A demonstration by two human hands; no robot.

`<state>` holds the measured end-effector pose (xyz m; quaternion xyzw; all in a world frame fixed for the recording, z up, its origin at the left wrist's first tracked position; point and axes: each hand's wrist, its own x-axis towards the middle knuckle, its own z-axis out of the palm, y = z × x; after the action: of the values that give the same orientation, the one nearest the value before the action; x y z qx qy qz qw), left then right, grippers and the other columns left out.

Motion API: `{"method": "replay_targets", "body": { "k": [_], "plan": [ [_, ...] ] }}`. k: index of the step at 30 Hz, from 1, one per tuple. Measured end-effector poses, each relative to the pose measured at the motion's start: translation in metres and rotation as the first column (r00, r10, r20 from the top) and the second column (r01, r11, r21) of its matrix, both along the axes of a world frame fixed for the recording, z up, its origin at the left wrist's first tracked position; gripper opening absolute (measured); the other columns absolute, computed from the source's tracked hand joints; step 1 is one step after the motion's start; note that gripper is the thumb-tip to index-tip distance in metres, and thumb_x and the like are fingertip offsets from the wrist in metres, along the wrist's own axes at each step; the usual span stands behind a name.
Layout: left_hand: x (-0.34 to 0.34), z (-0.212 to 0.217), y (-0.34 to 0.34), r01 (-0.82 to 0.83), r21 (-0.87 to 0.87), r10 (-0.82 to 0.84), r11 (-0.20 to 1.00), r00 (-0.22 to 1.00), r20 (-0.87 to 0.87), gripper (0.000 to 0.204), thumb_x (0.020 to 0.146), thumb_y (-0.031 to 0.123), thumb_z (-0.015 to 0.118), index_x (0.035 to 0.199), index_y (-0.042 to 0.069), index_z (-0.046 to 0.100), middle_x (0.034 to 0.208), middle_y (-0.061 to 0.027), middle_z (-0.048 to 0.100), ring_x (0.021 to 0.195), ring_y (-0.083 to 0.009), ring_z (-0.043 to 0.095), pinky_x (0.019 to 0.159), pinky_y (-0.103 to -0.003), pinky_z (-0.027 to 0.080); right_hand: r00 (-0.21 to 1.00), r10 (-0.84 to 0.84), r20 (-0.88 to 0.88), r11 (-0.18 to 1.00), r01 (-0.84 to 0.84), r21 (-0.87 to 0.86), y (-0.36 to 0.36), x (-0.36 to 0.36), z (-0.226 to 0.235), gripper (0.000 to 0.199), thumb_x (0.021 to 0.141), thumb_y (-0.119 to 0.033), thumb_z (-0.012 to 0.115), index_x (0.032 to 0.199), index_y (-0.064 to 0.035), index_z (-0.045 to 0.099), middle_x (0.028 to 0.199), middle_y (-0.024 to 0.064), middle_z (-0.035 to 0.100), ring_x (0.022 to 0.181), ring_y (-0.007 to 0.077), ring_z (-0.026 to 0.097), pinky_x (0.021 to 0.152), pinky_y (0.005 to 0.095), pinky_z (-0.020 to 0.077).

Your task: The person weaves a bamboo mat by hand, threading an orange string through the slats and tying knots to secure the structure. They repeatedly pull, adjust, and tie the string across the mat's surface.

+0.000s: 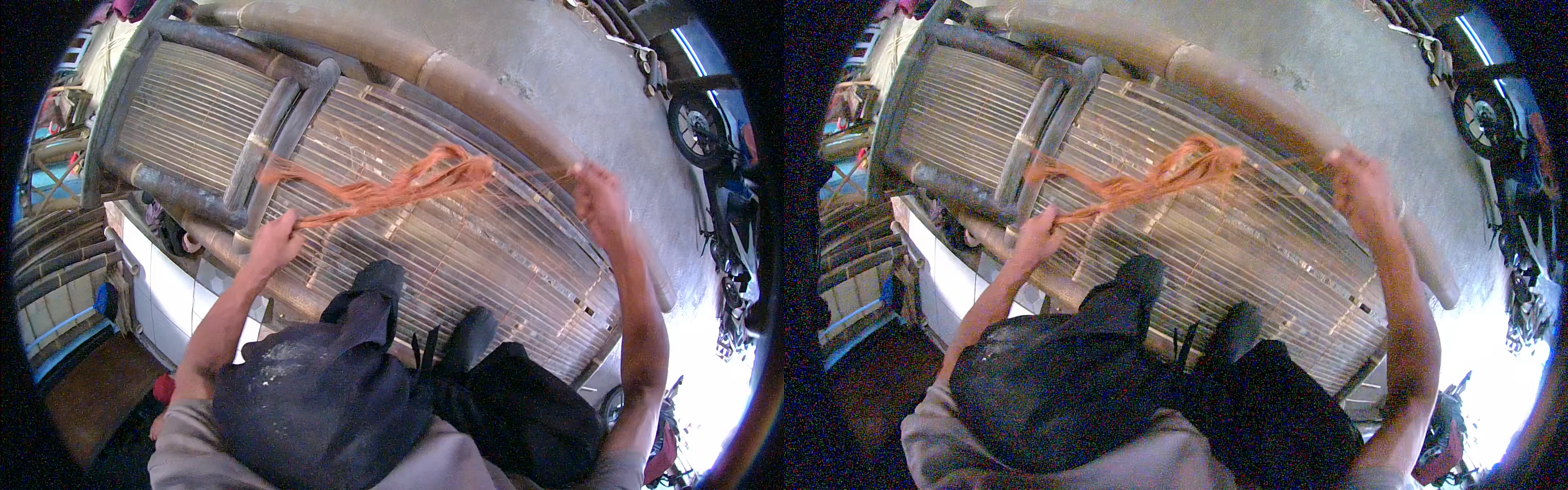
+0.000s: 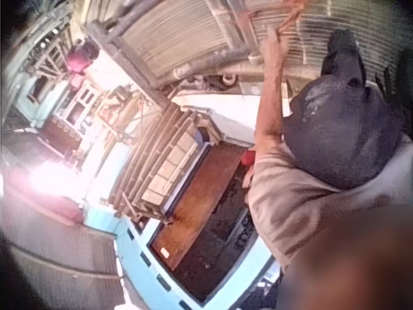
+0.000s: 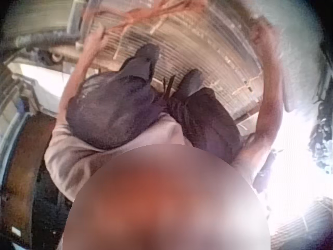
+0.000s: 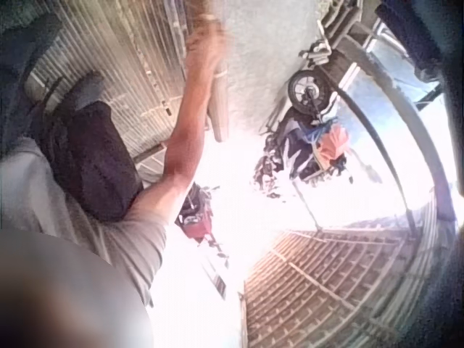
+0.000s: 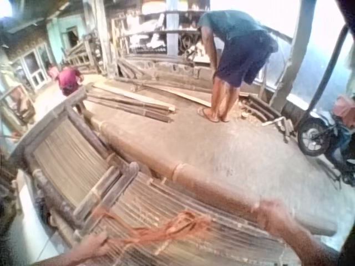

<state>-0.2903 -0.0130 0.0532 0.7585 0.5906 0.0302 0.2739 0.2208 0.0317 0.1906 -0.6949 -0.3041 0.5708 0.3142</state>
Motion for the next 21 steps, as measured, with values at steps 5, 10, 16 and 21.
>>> {"method": "replay_targets", "body": {
  "k": [5,10,16,21],
  "plan": [
    [-0.031,0.016,0.000,0.089,-0.141,-0.129,0.986,0.941,-0.313,0.034,0.084,0.025,0.064,0.113,0.008,0.060,0.102,-0.0225,0.065,0.096,-0.0404,0.065,0.080,-0.049,0.053,0.723,0.561,0.404,0.744,-0.654,0.137,-0.021,-0.014,-0.022,0.024,0.098,-0.022,0.063,0.095,0.0018,0.065,0.067,-0.0020,0.052,0.063,0.0106,0.049,0.057,0.0305,0.0423],
    [0.044,0.037,0.019,0.126,0.047,-0.126,0.991,0.992,0.005,0.041,0.086,0.017,0.064,0.127,0.011,0.062,0.124,-0.0182,0.059,0.115,-0.0372,0.058,0.100,-0.045,0.048,0.612,0.664,0.429,0.663,-0.748,0.042,-0.025,-0.042,-0.001,0.027,0.099,-0.023,0.059,0.097,0.0034,0.064,0.068,0.0081,0.054,0.070,0.0144,0.052,0.065,0.0376,0.0446],
    [0.162,0.021,0.063,0.312,0.485,-0.426,0.817,0.894,0.141,0.065,0.078,0.008,0.068,0.140,0.018,0.053,0.140,-0.0138,0.049,0.124,-0.0341,0.054,0.107,-0.043,0.044,0.425,0.718,0.551,0.413,-0.898,0.153,-0.037,-0.072,0.043,0.017,0.098,-0.017,0.059,0.098,-0.0011,0.064,0.076,0.0214,0.062,0.067,0.0425,0.061,0.060,0.0480,0.0467],
    [0.225,-0.003,0.076,0.472,0.551,-0.685,0.688,0.673,0.278,0.064,0.073,0.018,0.077,0.133,0.018,0.057,0.141,-0.0150,0.052,0.133,-0.0335,0.048,0.116,-0.043,0.036,0.474,0.654,0.590,0.369,-0.880,0.299,-0.052,-0.077,0.068,0.008,0.093,-0.008,0.064,0.099,-0.0032,0.065,0.075,0.0177,0.063,0.067,0.0388,0.064,0.061,0.0455,0.0513]
  ]
}}
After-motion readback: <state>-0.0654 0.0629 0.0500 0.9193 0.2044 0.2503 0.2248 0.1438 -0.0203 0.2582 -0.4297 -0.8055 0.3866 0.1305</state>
